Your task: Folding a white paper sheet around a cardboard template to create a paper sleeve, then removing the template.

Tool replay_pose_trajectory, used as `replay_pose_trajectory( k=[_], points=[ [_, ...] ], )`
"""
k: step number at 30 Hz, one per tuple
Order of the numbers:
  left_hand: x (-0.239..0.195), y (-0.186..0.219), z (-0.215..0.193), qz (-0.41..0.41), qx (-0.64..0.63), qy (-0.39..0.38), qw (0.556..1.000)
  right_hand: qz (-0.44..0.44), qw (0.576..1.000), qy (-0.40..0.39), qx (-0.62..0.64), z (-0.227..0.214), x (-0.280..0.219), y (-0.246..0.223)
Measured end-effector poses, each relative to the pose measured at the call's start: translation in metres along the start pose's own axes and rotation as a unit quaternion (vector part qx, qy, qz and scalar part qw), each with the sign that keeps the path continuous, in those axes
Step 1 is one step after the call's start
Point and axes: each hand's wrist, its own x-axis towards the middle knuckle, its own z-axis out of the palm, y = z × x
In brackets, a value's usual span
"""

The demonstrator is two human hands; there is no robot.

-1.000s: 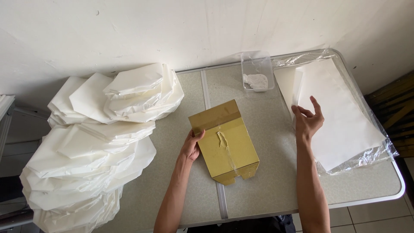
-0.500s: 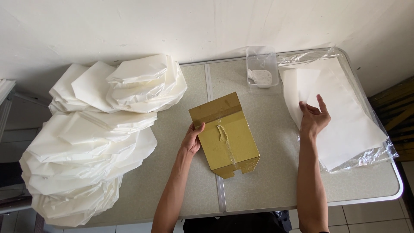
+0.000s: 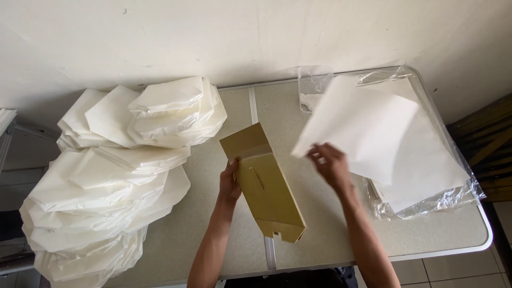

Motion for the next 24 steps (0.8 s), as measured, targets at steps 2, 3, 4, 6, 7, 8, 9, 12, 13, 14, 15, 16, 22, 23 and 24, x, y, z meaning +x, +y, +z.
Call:
replay_pose_trajectory(
  k=[2, 3, 4, 6, 7, 8, 9, 12, 13, 14, 15, 16, 22, 23, 24],
  points=[
    [-0.004, 0.002, 0.004, 0.008, 0.006, -0.013, 1.0, -0.022, 0.998, -0.06, 0.025, 0.022, -0.013, -0.01],
    [-0.006, 0.004, 0.006, 0.017, 0.011, -0.026, 0.999, -0.044, 0.991, -0.119, 0.049, 0.034, -0.018, -0.015],
    [-0.006, 0.003, 0.005, 0.019, 0.011, -0.026, 0.999, -0.046, 0.991, -0.119, 0.051, 0.046, -0.035, -0.004],
    [-0.005, 0.003, 0.002, 0.022, 0.006, -0.052, 0.998, 0.076, 0.929, -0.244, 0.268, 0.07, -0.07, 0.017],
    [-0.006, 0.002, 0.002, 0.022, 0.007, -0.05, 0.998, 0.077, 0.928, -0.244, 0.27, 0.067, -0.068, 0.009],
    [-0.004, 0.003, 0.002, 0.026, 0.023, -0.031, 0.999, 0.082, 0.934, -0.228, 0.263, 0.066, -0.064, 0.001],
    [-0.003, 0.005, 0.002, 0.031, 0.038, -0.012, 0.999, 0.088, 0.939, -0.212, 0.257, 0.065, -0.061, -0.007],
    [-0.018, 0.016, 0.02, 0.03, 0.05, 0.008, 0.998, 0.108, 0.953, -0.165, 0.231, 0.045, -0.046, -0.029],
    [-0.014, 0.018, 0.02, 0.029, 0.05, 0.008, 0.998, 0.109, 0.953, -0.164, 0.231, 0.038, -0.037, -0.033],
    [-0.013, 0.02, 0.019, 0.032, 0.05, 0.015, 0.998, 0.12, 0.957, -0.145, 0.218, 0.031, -0.029, -0.037],
    [-0.012, 0.022, 0.018, 0.035, 0.051, 0.023, 0.998, 0.131, 0.961, -0.127, 0.206, 0.024, -0.022, -0.042],
    [-0.017, 0.023, 0.034, 0.035, 0.049, 0.025, 0.998, 0.132, 0.961, -0.13, 0.206, 0.02, -0.013, -0.049],
    [0.016, -0.003, -0.029, 0.039, 0.142, 0.099, 0.984, 0.113, 0.982, -0.144, 0.054, 0.017, 0.0, -0.024],
    [0.024, -0.011, -0.045, 0.042, 0.188, 0.107, 0.975, 0.113, 0.978, -0.157, 0.076, 0.016, -0.001, -0.023],
    [0.038, -0.018, -0.057, 0.05, 0.232, 0.111, 0.965, 0.109, 0.975, -0.167, 0.096, 0.015, 0.004, -0.02]
  ],
)
